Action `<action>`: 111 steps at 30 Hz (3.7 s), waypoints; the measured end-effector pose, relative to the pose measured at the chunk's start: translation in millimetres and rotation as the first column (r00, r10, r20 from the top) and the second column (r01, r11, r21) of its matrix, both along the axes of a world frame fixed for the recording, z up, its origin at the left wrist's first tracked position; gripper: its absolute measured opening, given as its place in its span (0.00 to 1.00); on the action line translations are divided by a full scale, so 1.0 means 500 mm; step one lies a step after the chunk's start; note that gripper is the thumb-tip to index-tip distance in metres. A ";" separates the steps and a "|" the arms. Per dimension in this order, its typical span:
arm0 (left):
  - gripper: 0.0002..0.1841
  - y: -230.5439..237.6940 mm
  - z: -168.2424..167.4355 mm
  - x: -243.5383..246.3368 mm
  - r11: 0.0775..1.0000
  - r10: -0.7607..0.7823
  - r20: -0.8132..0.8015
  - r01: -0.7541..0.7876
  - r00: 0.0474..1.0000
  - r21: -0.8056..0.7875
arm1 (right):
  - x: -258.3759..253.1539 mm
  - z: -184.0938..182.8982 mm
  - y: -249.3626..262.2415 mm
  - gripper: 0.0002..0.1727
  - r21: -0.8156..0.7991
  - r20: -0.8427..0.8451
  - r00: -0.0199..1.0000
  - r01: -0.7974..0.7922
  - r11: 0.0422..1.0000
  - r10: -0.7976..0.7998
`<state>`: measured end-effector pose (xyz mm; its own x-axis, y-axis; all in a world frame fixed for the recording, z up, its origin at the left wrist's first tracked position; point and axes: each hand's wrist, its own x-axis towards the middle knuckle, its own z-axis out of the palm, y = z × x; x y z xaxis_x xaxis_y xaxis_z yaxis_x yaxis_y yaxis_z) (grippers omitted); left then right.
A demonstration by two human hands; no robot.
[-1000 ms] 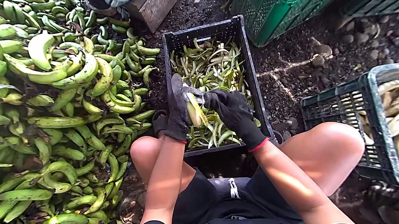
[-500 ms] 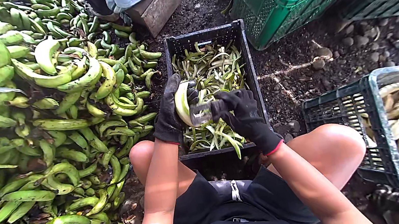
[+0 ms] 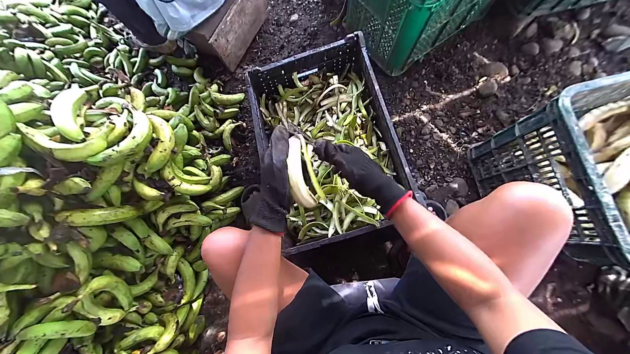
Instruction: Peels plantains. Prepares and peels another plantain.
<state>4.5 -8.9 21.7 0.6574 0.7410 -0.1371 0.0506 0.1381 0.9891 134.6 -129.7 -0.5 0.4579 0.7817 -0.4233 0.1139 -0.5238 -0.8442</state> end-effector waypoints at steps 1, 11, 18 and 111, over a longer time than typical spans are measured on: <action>0.27 -0.004 0.010 -0.001 0.999 -0.011 -0.034 0.012 0.999 0.034 | 0.014 0.001 -0.003 0.45 -0.008 -0.047 0.999 -0.006 1.000 0.005; 0.32 0.031 -0.007 -0.009 0.499 -0.121 -0.977 0.861 0.178 0.095 | 0.091 -0.145 -0.175 0.44 -0.267 0.081 0.974 0.227 0.937 -0.213; 0.28 -0.204 0.265 0.197 0.528 -0.718 -0.159 0.679 0.678 0.510 | 0.074 -0.142 -0.206 0.38 -0.205 -0.042 0.935 0.336 0.919 -0.352; 0.23 0.031 0.003 -0.029 1.000 0.019 0.260 -0.017 0.966 -0.009 | 0.023 0.055 0.005 0.38 0.113 0.289 0.957 -0.061 0.992 0.026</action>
